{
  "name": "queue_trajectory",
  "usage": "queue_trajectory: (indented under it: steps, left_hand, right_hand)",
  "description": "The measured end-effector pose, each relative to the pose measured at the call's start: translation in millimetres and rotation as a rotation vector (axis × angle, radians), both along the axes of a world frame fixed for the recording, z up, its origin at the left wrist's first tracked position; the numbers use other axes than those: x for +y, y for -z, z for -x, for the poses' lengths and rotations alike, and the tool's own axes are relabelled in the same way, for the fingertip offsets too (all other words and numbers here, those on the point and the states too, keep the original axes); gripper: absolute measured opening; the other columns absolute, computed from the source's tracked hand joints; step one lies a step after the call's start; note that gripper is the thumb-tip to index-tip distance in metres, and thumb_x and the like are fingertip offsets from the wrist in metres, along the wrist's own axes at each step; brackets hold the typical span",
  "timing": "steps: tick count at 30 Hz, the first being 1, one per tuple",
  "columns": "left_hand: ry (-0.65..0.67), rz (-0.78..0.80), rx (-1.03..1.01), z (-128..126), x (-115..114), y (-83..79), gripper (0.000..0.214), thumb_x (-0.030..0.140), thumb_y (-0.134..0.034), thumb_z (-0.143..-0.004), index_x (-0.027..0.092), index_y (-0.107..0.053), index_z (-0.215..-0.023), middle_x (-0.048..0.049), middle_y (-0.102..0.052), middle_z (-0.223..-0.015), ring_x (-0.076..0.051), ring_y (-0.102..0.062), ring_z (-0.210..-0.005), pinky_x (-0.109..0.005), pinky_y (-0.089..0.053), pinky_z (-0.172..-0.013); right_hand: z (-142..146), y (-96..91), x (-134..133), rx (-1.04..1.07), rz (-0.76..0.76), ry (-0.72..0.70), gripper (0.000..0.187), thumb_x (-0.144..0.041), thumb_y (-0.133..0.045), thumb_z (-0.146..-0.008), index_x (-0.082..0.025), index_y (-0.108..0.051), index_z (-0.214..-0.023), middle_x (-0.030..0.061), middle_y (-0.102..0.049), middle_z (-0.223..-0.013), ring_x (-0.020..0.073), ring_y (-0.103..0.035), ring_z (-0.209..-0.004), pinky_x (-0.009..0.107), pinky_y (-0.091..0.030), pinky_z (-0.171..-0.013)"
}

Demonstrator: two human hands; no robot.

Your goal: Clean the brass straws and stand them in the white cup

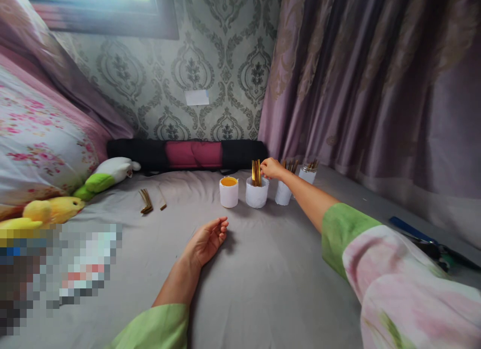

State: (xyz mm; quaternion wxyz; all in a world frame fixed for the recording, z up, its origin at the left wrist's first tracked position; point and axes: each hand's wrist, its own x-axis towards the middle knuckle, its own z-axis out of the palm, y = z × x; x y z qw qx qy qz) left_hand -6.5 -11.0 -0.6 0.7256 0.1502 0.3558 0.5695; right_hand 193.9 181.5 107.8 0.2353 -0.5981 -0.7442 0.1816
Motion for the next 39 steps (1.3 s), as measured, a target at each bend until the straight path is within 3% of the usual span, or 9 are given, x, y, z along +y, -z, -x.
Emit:
queue_trajectory:
  steps: [17, 25, 30, 39]
  left_hand:
    - [-0.013, 0.018, 0.014, 1, 0, -5.7, 0.010, 0.007, -0.048, -0.081, 0.007, -0.056, -0.087, -0.0054, -0.058, -0.069, -0.006, -0.053, -0.052, -0.015, -0.044, -0.044]
    - [-0.022, 0.017, -0.012, 2, -1, -4.8, 0.010, 0.007, -0.048, -0.080, 0.005, -0.056, -0.085, -0.0054, -0.058, -0.069, -0.006, -0.052, -0.051, -0.015, -0.043, -0.045]
    - [-0.011, 0.009, -0.032, 4, 2, -2.0, 0.010, 0.007, -0.048, -0.080, 0.006, -0.057, -0.084, -0.0056, -0.058, -0.068, -0.006, -0.052, -0.052, -0.014, -0.042, -0.045]
    - [-0.007, 0.007, -0.038, 5, 2, -0.4, 0.011, 0.008, -0.048, -0.080, 0.006, -0.056, -0.087, -0.0055, -0.059, -0.069, -0.006, -0.052, -0.053, -0.014, -0.042, -0.045]
  right_hand:
    - [-2, -5.0, 0, 0.105, -0.068, 0.099, 0.021, -0.024, -0.047, -0.083, -0.012, -0.063, -0.077, 0.0071, -0.067, -0.072, 0.0061, -0.053, -0.043, 0.016, -0.040, -0.041]
    - [7, -7.2, -13, 0.272, -0.095, 0.116, 0.030, -0.028, -0.034, -0.089, -0.011, -0.059, -0.089, 0.0091, -0.066, -0.083, 0.0039, -0.048, -0.042, 0.015, -0.035, -0.036]
    - [12, -7.5, -22, 0.476, -0.068, 0.101, 0.029, -0.028, -0.036, -0.089, -0.011, -0.058, -0.083, 0.0112, -0.064, -0.079, 0.0045, -0.045, -0.041, 0.018, -0.033, -0.036]
    - [12, -10.3, -44, 0.679, -0.003, 0.070, 0.026, -0.030, -0.040, -0.088, -0.013, -0.053, -0.074, 0.0009, -0.053, -0.059, 0.0028, -0.041, -0.037, 0.016, -0.030, -0.033]
